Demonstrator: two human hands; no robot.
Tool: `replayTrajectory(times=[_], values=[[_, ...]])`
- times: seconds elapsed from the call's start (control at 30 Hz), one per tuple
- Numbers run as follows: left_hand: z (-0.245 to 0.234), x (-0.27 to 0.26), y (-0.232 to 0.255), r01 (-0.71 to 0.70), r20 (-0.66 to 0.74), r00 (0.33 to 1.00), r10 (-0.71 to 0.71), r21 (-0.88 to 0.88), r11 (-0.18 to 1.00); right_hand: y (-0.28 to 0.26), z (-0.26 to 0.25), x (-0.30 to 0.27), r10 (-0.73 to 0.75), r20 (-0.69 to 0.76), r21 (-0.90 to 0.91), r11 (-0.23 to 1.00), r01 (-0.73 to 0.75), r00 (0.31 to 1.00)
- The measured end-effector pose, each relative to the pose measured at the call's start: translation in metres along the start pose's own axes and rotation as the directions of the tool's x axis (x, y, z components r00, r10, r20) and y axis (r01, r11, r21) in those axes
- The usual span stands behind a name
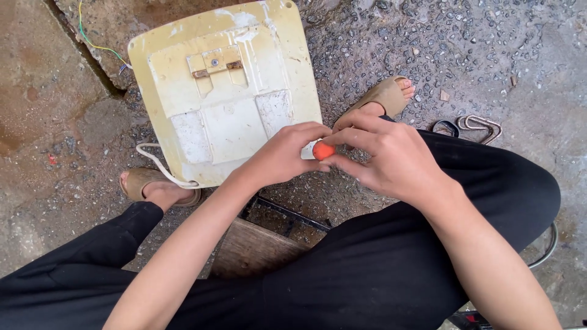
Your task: Rinsing out a water heater tank and using a screwdriver to disassemble parts.
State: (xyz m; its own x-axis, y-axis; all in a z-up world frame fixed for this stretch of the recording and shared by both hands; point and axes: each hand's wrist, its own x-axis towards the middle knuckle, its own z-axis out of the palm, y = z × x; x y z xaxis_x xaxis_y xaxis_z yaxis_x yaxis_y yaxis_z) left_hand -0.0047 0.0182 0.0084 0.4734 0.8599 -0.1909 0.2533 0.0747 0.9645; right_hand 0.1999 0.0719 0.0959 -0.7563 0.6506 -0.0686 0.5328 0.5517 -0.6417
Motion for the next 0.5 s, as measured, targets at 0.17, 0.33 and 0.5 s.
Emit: replayTrajectory(times=[0.17,0.33,0.5], values=[[0.008,0.000,-0.004,-0.049,-0.041,0.998,0.054,0.114,0.992,-0.008,-0.012,0.002,-0.009,0.064,0.045,0.999,0.006,0.998],[-0.004,0.009,-0.004,-0.063,0.148,0.988,0.044,0.130,0.990,-0.002,-0.003,-0.002,-0.083,0.100,0.118,0.990,0.071,0.992],[0.005,0.008,-0.008,-0.063,-0.010,0.998,0.065,0.133,0.989,0.019,0.013,-0.010,0.027,0.017,-0.135,0.991,-0.024,0.999]])
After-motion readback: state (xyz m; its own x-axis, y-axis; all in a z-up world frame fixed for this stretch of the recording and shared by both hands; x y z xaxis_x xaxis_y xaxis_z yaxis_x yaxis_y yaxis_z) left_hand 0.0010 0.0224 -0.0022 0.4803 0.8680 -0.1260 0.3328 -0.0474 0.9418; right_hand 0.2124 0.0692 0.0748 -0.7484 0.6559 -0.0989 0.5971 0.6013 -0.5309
